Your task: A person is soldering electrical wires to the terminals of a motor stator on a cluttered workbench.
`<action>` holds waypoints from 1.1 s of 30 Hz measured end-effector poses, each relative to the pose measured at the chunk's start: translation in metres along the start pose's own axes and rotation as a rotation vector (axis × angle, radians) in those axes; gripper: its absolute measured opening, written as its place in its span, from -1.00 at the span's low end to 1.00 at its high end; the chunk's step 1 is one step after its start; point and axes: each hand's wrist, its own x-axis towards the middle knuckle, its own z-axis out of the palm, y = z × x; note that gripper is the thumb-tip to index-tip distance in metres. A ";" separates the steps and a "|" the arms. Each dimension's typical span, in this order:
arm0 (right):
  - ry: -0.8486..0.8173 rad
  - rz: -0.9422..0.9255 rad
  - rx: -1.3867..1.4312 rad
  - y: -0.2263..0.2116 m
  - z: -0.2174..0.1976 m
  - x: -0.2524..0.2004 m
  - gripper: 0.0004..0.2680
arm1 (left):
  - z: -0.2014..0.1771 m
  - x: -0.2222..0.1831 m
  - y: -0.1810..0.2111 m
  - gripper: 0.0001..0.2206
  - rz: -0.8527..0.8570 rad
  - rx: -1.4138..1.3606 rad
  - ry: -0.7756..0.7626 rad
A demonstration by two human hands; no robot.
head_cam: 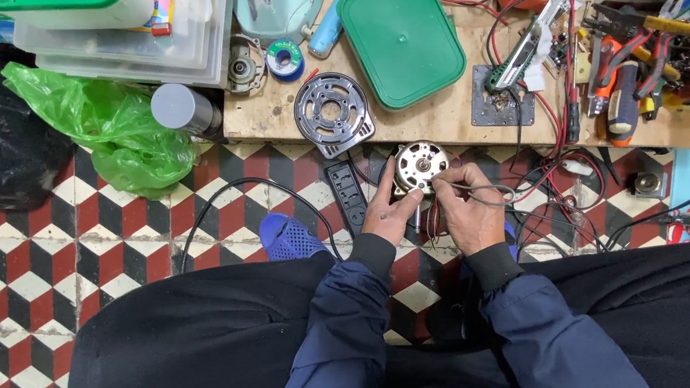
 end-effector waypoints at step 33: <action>-0.037 0.084 0.002 -0.011 -0.002 0.002 -0.91 | 0.003 0.002 -0.004 -0.18 -0.009 -0.016 0.029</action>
